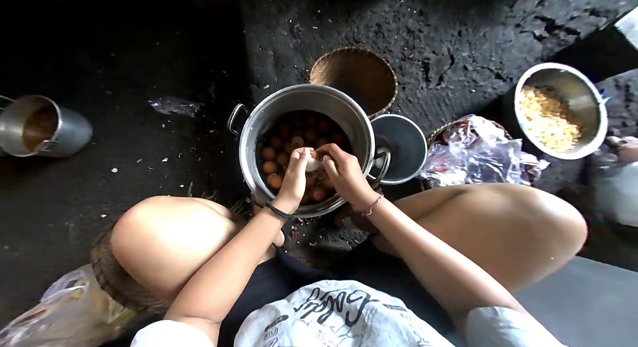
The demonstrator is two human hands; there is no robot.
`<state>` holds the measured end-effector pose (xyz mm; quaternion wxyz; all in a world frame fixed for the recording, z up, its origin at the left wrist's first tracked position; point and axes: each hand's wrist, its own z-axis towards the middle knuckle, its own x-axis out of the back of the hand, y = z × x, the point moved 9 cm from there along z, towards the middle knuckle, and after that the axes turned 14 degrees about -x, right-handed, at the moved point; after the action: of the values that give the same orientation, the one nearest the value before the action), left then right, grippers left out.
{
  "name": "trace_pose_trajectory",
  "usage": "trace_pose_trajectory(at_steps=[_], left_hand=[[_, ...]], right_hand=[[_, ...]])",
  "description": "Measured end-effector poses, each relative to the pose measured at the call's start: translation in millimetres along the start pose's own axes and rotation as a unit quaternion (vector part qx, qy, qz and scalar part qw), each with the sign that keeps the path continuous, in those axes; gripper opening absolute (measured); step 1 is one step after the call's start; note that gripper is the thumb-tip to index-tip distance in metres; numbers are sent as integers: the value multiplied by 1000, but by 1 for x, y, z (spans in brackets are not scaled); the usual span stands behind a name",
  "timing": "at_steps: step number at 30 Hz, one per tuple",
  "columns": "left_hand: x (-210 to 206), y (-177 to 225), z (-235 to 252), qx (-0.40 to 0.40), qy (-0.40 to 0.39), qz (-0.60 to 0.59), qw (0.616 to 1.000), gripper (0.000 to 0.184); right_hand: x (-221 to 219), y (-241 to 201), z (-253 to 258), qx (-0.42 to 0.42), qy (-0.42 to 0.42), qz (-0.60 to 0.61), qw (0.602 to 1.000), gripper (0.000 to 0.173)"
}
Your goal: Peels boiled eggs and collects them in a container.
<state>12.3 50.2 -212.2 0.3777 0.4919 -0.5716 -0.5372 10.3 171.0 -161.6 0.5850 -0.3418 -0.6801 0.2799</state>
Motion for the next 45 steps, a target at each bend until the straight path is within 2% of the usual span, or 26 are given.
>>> trace_pose_trajectory(at_steps=[3,8,15,19,23,28,36,38,40,42,44,45], left_hand=[[3,14,3,-62,-8,96,993,52],[5,20,5,-133,21,147,980,34],[2,20,7,-141,6,179,974,30],[3,19,6,-144,8,160,977,32],[6,23,8,-151,3,164,975,45],[6,27,7,-175,6,241,955,36],[2,30,8,-199,-8,220,955,29],[4,28,7,-180,-2,187,966,33],[9,20,4,-118,6,140,983,42],[11,13,6,-72,13,99,992,48],[12,8,7,-36,21,78,996,45],[13,5,7,-26,24,77,996,43]], right_hand=[[-3,1,3,-3,-15,15,1000,37],[-6,-2,-1,19,-18,23,999,20],[-8,-3,-3,8,-1,-38,999,21],[-7,7,0,-26,-23,37,999,14],[-10,7,3,-17,-63,60,996,27],[-10,3,1,-22,-58,60,996,19],[-8,10,1,-51,-37,63,996,13],[-8,14,1,-91,-55,98,990,18],[-12,18,1,-117,-90,154,977,28],[-13,18,4,-90,-109,157,977,33],[-12,9,6,-36,-82,98,991,47],[-12,5,5,-17,-72,76,994,48]])
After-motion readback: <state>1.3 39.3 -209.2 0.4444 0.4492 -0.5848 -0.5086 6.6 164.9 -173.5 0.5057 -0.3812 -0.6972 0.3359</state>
